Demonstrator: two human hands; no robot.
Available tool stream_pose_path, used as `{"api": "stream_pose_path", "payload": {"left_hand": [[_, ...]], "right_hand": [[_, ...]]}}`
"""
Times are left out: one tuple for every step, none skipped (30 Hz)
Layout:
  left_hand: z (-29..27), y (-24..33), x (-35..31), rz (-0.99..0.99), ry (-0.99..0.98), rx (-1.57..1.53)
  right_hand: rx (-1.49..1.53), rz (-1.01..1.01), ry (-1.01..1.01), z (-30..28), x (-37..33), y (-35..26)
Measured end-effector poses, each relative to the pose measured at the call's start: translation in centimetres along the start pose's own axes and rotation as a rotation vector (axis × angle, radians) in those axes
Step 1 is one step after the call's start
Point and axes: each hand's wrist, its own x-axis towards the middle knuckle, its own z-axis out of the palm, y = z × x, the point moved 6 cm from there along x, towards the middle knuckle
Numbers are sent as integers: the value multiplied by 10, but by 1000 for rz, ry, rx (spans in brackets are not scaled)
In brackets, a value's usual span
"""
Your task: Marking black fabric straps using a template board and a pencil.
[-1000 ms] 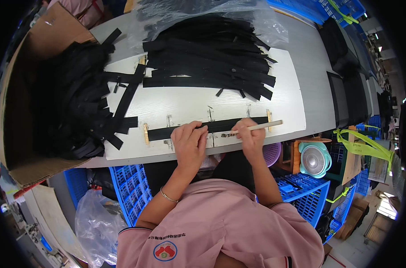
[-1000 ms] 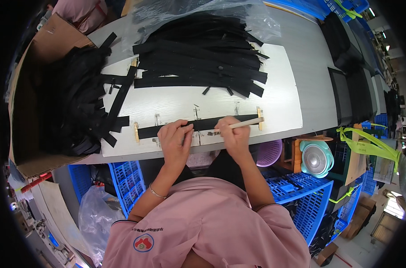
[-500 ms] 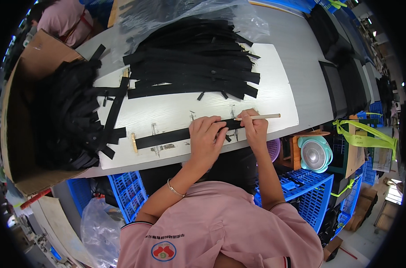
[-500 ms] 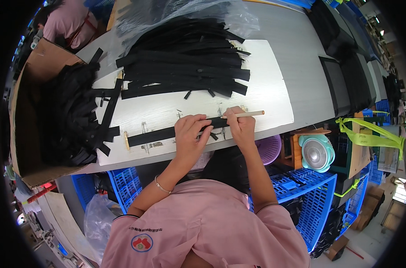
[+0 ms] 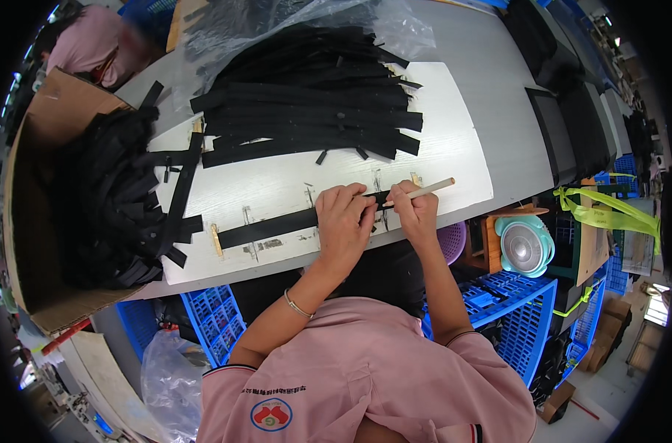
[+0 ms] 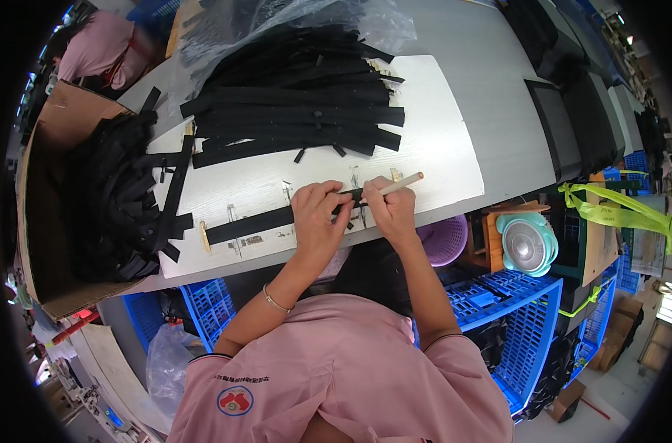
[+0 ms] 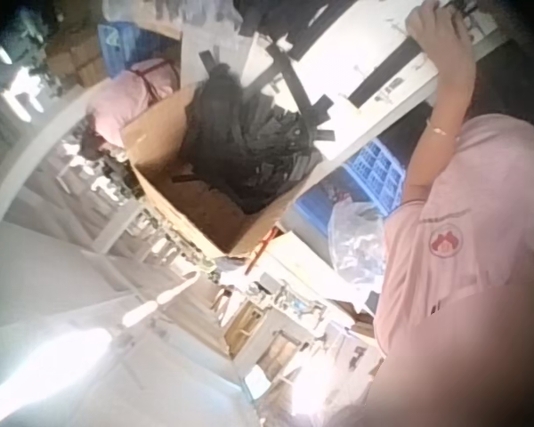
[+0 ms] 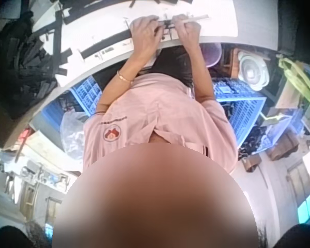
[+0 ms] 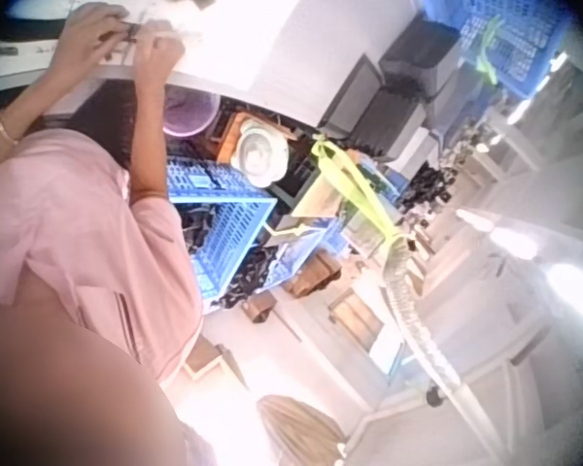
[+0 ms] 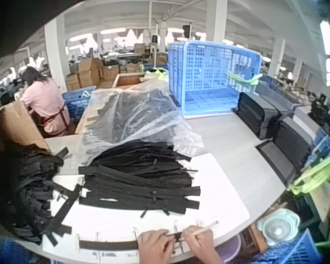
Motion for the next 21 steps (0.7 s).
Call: {"api": "stream_pose_path", "payload": {"left_hand": [[0,0,0,4,-1,2],[0,0,0,4,-2,1],[0,0,0,6,-3,3],[0,0,0,8,-2,5],[0,-2,0,7,-1,7],[-2,-3,0,9,8,7],[-4,-4,-1,10,18,9],[-4,-4,-1,5,27,19],[-2,-3,-1,11,20,10],[-4,-3,-1,15,17,5],[-10,-6,-1,10,31,25],[-15,-8,-1,-1,38,-17],[-21,-10,0,-11,45,-61],[-36,-18,0,-26,74,14],[-54,-31,0,-43,128,79],[-73,-49,0,-60,181,144],[-93,-69,0,-76,220,278],[-113,-87,3,-122,258,314],[-135,-104,4,-169,303,381],[-156,-123,4,-184,373,476],[-176,-137,5,-208,421,577]], "right_hand": [[-4,-23,-39,1,0,-1],[-8,-46,-79,3,1,-3],[-8,-45,-79,4,2,-4],[-19,-58,-70,4,3,-6],[-29,-72,-62,5,3,-8],[-26,-75,-67,7,4,-8],[-76,-96,-73,9,3,-7],[-125,-119,-79,10,4,-8],[-114,-128,-89,11,4,-7],[-103,-106,-90,10,4,-5],[-92,-84,-93,9,2,-3],[18,-21,-84,5,0,0],[31,-32,-97,3,-3,-1],[54,28,-58,-2,-4,2],[75,89,-14,-4,-4,4],[86,81,-23,0,-3,2],[140,78,-3,1,-3,1],[189,77,23,1,-2,0],[194,75,21,3,-2,-3],[127,69,-4,7,0,-6],[59,63,-26,10,1,-9]]}}
